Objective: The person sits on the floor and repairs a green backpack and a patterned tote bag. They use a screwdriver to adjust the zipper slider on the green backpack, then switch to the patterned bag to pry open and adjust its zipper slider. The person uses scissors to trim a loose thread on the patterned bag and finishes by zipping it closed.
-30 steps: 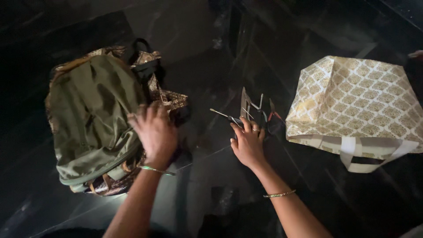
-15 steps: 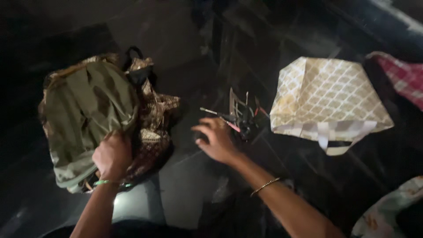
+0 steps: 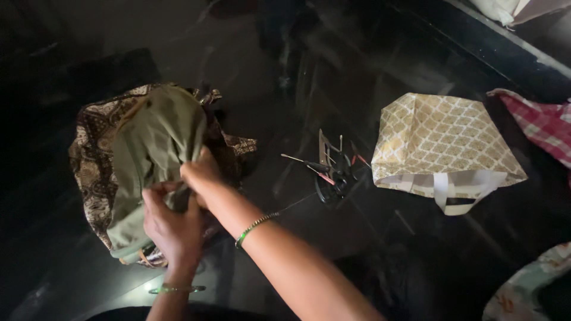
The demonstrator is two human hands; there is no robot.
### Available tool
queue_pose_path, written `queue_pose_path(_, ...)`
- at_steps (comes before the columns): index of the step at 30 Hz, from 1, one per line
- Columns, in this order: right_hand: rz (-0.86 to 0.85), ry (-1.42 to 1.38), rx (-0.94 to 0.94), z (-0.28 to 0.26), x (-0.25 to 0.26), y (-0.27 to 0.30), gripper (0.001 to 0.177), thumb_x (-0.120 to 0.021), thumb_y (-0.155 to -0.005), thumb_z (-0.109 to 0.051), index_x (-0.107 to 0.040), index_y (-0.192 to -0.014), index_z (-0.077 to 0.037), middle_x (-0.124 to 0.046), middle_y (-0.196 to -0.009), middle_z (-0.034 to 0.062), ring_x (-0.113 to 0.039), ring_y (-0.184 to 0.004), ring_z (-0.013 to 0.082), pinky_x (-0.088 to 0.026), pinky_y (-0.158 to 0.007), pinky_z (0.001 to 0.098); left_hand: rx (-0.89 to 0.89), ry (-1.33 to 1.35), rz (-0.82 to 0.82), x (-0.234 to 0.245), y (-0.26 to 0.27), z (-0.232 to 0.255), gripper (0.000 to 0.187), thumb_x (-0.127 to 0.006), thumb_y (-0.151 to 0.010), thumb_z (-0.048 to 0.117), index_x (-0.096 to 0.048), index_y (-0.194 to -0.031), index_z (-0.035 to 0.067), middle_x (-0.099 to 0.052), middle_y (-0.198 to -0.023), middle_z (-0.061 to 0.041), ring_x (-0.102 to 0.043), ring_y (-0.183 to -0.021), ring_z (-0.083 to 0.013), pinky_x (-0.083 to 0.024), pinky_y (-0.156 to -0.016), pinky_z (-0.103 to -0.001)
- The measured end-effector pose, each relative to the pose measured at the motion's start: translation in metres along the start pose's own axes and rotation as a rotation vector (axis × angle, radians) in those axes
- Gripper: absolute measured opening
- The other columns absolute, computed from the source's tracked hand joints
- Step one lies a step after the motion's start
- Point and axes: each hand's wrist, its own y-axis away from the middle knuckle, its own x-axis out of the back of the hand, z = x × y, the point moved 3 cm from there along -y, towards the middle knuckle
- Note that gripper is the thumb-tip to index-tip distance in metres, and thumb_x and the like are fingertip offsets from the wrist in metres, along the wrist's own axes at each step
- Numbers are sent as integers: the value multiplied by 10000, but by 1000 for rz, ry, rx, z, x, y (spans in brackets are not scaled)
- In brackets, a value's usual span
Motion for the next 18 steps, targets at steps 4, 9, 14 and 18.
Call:
queue_pose_path(4,53,1,240,-37,-5,-30,546,-453,-848,25,-627,-1358,-55,-711,-1272,211,-666,-1129,271,-509,-945,364,-382,-128,12,-2,1,23,250,-765,-829,80,-585,-998,43,-633,-971,-107,-591,-897,-304,-489,-880,-459)
queue_pose_path(9,41,-149,559,-90,20,-68,603,-468,-820,121,-604,-1392,-15,-689,-1327,174,-642,-1184,232,-491,-998,307,-385,-10,-138,-14,-16,51,259,-721,-839,37,-615,-1064,108,-673,-1088,-76,-605,-1023,-289,-489,-925,-421)
queue_pose_path(14,-62,-396,701,-145,99,-104,676,-567,-816,163,-548,-1465,-23,-672,-1352,102,-623,-1192,190,-476,-1043,298,-331,5,22,-38,-60,70,448,-722,-783,30,-572,-1205,4,-602,-1240,-194,-539,-1148,-384,-421,-1013,-502)
queue_pose_path(18,-93,-527,572,-160,169,-124,705,-590,-845,113,-499,-1513,-94,-641,-1376,104,-614,-1197,204,-492,-1035,355,-344,65,-100,-80,-90,72,400,-707,-857,4,-589,-1237,44,-630,-1261,-152,-555,-1170,-393,-448,-1015,-504)
